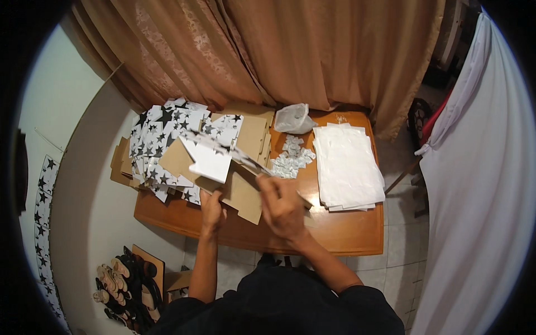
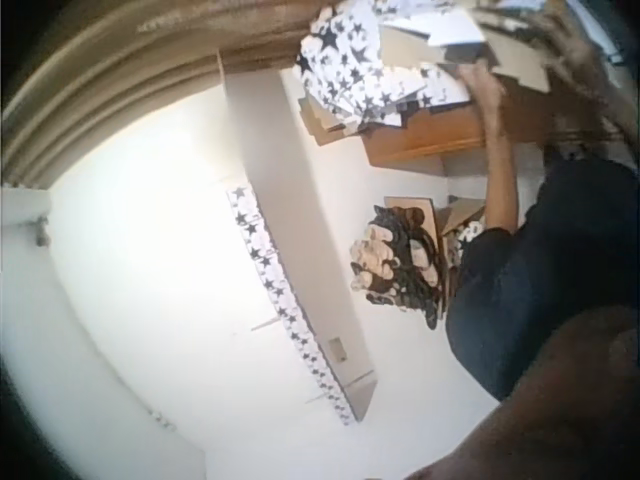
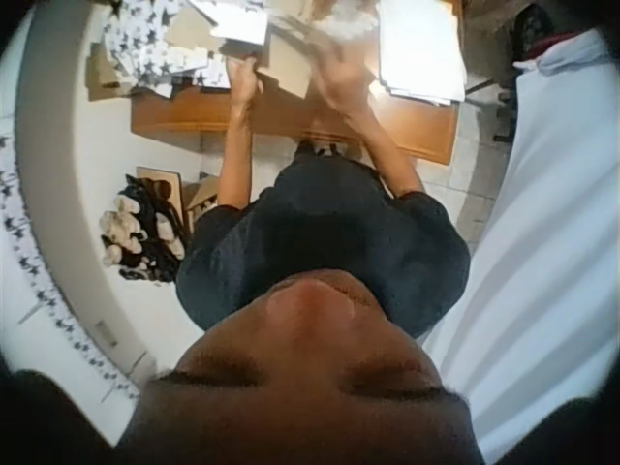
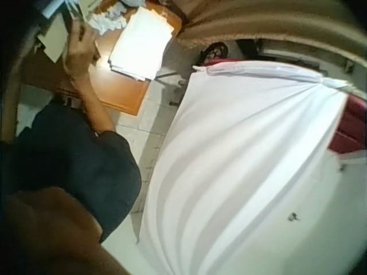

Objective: Folding and assembling cardboard shoe boxes from flat sheets.

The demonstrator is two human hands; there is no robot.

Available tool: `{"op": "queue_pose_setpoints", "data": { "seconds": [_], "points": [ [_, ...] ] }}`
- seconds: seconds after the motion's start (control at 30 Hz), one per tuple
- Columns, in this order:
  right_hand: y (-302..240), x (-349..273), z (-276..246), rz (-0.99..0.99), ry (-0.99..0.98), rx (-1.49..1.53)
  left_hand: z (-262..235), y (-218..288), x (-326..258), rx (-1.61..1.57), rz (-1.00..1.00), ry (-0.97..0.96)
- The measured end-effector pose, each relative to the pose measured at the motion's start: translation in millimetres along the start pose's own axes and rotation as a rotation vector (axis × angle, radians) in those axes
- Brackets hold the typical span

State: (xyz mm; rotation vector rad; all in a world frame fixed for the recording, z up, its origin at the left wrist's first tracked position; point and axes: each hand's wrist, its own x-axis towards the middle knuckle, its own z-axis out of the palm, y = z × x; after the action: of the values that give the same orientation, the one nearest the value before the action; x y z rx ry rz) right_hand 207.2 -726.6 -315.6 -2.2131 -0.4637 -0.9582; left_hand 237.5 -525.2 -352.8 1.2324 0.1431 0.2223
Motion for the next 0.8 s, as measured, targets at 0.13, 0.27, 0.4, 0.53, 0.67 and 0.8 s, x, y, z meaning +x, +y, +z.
{"op": "queue_pose_setpoints", "data": {
  "seconds": [0.13,0.27,0.4,0.53,0.67,0.8],
  "points": [
    [28.9,9.5,-51.6,0.23,-0.086,-0.286,-1.3,9.4,-3.3,-0.027,-0.017,-0.119],
    [91.4,-18.0,-62.0,0.441,-0.399,0.245,-8.0,19.1,2.0,0.099,-0.155,-0.334],
    [76.7,-13.6,-66.1,0.548,-0.332,0.301,-17.1,28.1,8.0,0.258,-0.257,-0.462],
    [58.9,-5.7,-65.1,0.71,-0.244,0.318,-34.7,28.1,15.4,0.333,-0.362,-0.617],
    [47.9,1.1,-63.1,0.823,-0.215,0.329,-44.5,-4.1,29.0,0.164,-0.512,-0.662],
    [42.3,-2.4,-45.6,0.746,-0.283,0.195,-61.9,-56.3,33.6,0.312,-0.573,-0.655]
  ]
}}
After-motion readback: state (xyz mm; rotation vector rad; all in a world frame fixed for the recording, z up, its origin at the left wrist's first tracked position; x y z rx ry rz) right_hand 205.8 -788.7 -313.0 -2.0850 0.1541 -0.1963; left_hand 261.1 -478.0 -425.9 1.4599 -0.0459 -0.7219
